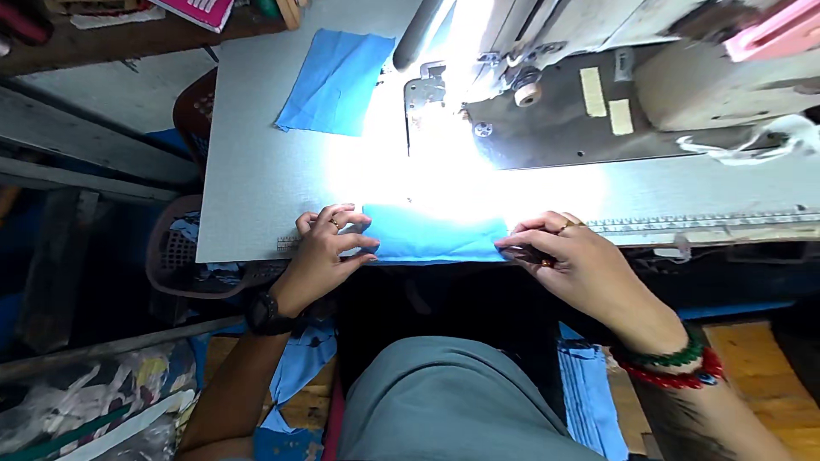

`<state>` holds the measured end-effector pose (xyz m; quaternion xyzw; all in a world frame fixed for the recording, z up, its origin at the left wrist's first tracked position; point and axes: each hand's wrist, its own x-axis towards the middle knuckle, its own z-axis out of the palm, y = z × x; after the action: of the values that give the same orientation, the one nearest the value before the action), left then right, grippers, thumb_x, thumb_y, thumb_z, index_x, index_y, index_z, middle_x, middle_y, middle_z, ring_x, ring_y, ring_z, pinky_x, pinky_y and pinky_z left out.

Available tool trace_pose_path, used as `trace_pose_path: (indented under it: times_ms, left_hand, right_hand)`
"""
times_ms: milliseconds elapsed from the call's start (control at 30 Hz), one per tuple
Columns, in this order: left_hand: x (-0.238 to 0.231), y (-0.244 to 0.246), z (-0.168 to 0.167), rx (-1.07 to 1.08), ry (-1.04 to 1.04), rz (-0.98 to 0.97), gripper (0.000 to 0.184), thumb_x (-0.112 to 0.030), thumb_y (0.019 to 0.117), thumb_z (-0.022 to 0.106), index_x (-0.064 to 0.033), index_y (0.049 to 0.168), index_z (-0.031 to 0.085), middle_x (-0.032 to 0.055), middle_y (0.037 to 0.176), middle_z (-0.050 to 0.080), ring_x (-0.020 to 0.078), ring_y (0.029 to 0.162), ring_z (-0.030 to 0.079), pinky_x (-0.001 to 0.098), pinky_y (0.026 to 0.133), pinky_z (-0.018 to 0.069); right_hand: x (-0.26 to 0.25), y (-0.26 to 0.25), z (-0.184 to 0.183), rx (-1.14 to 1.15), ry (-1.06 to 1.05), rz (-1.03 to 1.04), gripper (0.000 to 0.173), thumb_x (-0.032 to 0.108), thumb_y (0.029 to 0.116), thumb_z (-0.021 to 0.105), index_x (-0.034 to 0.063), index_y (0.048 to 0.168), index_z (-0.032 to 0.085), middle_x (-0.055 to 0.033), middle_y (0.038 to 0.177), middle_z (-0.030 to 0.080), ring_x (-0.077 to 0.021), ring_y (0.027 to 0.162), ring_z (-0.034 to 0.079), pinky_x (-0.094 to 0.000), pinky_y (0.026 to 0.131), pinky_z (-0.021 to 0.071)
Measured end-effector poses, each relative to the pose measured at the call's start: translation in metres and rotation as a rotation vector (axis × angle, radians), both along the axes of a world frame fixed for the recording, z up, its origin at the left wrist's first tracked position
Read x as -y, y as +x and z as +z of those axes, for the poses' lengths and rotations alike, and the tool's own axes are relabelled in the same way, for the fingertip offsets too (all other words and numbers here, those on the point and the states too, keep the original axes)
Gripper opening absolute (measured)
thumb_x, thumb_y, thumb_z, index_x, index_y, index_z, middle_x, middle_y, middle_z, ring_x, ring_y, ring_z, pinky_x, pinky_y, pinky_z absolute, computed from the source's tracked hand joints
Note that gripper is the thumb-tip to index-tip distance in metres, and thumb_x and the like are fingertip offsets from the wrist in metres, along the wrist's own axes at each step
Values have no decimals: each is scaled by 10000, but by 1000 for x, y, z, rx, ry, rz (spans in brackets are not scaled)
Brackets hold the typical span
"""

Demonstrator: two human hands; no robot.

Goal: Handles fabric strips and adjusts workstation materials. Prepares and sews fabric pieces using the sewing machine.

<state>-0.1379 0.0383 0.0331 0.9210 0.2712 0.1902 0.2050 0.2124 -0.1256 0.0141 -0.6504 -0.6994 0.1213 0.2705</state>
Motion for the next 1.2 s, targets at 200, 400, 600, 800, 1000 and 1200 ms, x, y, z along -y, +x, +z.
trace_pose_path:
  times_ms: [200, 400, 600, 800, 1000, 1200]
  left_hand:
    - [1, 0, -2, 0, -3, 17, 181, -397, 918, 727, -279, 1022, 818, -21, 1299, 684, 203, 1397, 464, 562, 1083, 274]
    - [5, 1, -3, 12, 12, 40, 190, -394, 920, 725, -266, 1027, 816, -12, 1304, 682, 199, 1411, 455, 584, 1117, 235]
    - [7, 1, -4, 16, 40, 42, 188, -384, 927, 720, -264, 1033, 818, 1, 1299, 688, 208, 1413, 461, 588, 1117, 235]
    - [13, -1, -4, 55, -21, 61, 135, -315, 930, 711, -235, 943, 819, -2, 1302, 687, 201, 1441, 434, 600, 1151, 203]
    - [-36, 19, 50, 221, -505, 27, 72, -97, 885, 688, -90, 956, 678, -32, 944, 722, 37, 866, 681, 240, 793, 581]
    - [-118, 131, 39, 14, -510, -199, 196, -79, 875, 756, -8, 1038, 674, 3, 832, 642, 20, 726, 579, 209, 703, 493]
  right_hand:
    - [4, 6, 0, -44, 14, -11, 254, 160, 933, 596, 168, 1097, 790, -43, 1137, 689, -225, 1006, 647, -446, 798, 543]
    - [7, 7, 0, -77, 84, -6, 241, 151, 933, 607, 157, 1087, 793, -18, 1133, 709, -182, 1008, 637, -378, 835, 530]
    - [7, -4, -12, 54, 220, -35, 179, 260, 948, 693, 161, 1044, 806, -64, 1081, 721, -258, 996, 638, -409, 791, 516]
    - [10, -9, -11, 23, 214, 56, 148, 220, 907, 659, 129, 952, 767, -70, 1102, 721, -250, 1003, 653, -406, 773, 539]
    - [28, -53, 4, -598, 58, 238, 179, 117, 928, 679, 104, 1105, 700, -12, 943, 698, -20, 866, 631, -164, 762, 532]
    - [12, -67, 4, -197, -11, 25, 551, 174, 840, 652, 125, 1390, 660, -43, 851, 705, -179, 758, 633, -356, 686, 539]
